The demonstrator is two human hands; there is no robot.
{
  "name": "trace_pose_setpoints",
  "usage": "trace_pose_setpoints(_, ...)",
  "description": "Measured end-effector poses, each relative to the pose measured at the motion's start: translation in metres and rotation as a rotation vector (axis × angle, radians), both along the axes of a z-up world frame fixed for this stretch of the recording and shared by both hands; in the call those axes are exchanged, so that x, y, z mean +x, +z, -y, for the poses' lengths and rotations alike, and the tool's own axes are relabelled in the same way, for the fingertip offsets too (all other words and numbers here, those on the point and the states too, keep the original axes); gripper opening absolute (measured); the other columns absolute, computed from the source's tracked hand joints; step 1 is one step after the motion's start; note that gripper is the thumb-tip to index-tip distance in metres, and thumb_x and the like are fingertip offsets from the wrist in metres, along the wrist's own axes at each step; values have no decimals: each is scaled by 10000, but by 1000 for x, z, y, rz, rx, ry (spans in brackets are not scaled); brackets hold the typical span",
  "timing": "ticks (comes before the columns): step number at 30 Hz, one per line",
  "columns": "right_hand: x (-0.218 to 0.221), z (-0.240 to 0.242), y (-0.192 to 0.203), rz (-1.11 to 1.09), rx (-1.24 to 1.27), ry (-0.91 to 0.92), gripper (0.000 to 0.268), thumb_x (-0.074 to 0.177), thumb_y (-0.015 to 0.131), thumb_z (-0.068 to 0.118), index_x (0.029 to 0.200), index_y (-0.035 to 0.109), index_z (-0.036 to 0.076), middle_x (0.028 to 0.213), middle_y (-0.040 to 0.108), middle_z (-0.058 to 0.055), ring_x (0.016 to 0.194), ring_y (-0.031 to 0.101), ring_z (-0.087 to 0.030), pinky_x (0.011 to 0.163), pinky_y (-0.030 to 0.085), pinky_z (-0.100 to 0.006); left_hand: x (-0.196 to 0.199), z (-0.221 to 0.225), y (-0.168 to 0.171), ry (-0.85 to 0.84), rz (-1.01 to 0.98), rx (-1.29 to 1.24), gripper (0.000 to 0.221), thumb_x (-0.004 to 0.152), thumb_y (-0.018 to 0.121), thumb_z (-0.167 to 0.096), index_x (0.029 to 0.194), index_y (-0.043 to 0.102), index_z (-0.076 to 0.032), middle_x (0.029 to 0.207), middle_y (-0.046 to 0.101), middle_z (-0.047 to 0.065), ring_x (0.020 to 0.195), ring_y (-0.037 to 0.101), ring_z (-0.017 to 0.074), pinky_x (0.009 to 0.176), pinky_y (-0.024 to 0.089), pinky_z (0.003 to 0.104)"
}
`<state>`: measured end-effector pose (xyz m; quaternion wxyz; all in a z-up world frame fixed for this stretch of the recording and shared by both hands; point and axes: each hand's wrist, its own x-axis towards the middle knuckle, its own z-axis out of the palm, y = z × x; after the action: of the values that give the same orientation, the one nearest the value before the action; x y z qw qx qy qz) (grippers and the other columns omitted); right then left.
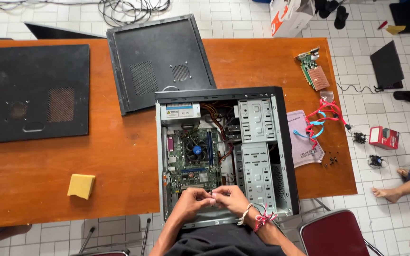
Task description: Connecting internal cables and wires to the motherboard headers inside a desktop computer case
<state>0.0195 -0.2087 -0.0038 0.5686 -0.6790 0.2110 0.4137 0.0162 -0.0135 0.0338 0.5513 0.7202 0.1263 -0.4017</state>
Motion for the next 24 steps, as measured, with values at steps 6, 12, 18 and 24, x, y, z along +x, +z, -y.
trace_pose_setpoints(6, -1, 5, -4, 18, 121, -319, 62, 921, 706, 29, 915, 712, -33, 946, 791, -207, 890, 765, -290, 845, 662, -407, -2, -5, 3, -37, 37, -28, 131, 904, 774, -248, 982, 774, -143, 927, 765, 1, 799, 642, 92, 722, 518, 240)
trace_pose_setpoints(12, 4, 11, -15, 143, 207, -551, 78, 971, 629, 8, 1013, 636, -58, 896, 761, -259, 814, 763, -345, 819, 660, -447, -18, -31, -16, 75, 624, 109, 176, 939, 694, -186, 1069, 729, -73, 971, 765, 83, 785, 704, 161, 675, 611, 262)
trace_pose_setpoints(18, 16, 27, -22, 303, 187, -703, 92, 979, 623, -8, 1061, 633, -49, 902, 707, -204, 806, 701, -267, 797, 642, -371, -29, -47, -30, 210, 1211, 533, 159, 950, 692, -131, 1090, 725, -61, 991, 729, 107, 868, 685, 208, 739, 595, 325)
trace_pose_setpoints(24, 8, 32, -38, 373, 247, -723, 77, 963, 663, 31, 1015, 646, -24, 885, 701, -179, 773, 693, -212, 770, 643, -322, -31, -53, -28, 527, 1051, 694, 307, 940, 683, -107, 1243, 665, -60, 1198, 571, 137, 1011, 580, 253, 825, 572, 364)
